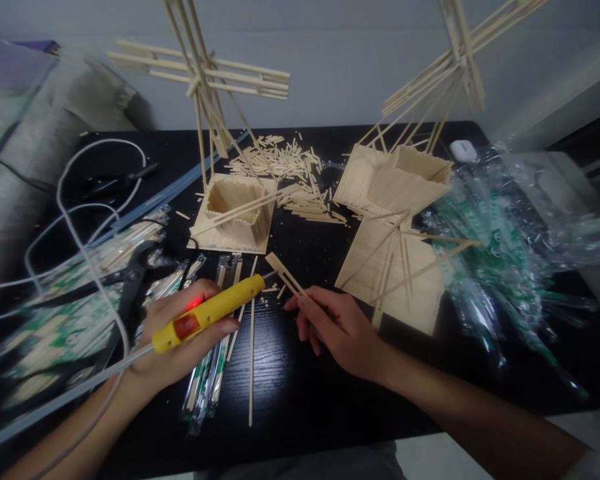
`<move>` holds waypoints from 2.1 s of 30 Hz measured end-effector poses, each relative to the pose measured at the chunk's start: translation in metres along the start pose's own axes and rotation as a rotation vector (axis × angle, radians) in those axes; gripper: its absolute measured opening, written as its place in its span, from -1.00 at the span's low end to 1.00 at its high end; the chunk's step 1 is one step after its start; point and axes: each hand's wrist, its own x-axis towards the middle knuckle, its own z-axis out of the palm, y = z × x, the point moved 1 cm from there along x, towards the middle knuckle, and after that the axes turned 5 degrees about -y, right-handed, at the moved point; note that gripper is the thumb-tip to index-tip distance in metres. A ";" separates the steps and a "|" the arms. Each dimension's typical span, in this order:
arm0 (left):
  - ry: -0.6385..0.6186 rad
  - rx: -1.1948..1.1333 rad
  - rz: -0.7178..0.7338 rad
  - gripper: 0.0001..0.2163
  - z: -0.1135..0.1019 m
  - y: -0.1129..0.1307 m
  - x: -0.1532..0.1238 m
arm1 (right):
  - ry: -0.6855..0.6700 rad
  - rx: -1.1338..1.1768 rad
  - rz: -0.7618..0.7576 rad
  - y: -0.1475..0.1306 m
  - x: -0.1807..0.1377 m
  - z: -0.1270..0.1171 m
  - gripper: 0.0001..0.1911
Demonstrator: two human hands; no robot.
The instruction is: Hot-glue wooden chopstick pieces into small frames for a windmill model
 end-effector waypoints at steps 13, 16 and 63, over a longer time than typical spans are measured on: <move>-0.022 0.036 0.122 -0.74 0.002 -0.002 -0.001 | -0.006 -0.095 -0.052 0.000 -0.002 0.000 -0.61; -0.011 0.052 0.130 -0.76 0.001 -0.001 0.000 | -0.009 -0.094 -0.047 -0.001 -0.002 0.000 -0.62; 0.028 0.118 0.036 -0.78 0.001 0.002 0.001 | -0.065 0.231 0.093 0.002 0.003 0.000 -0.59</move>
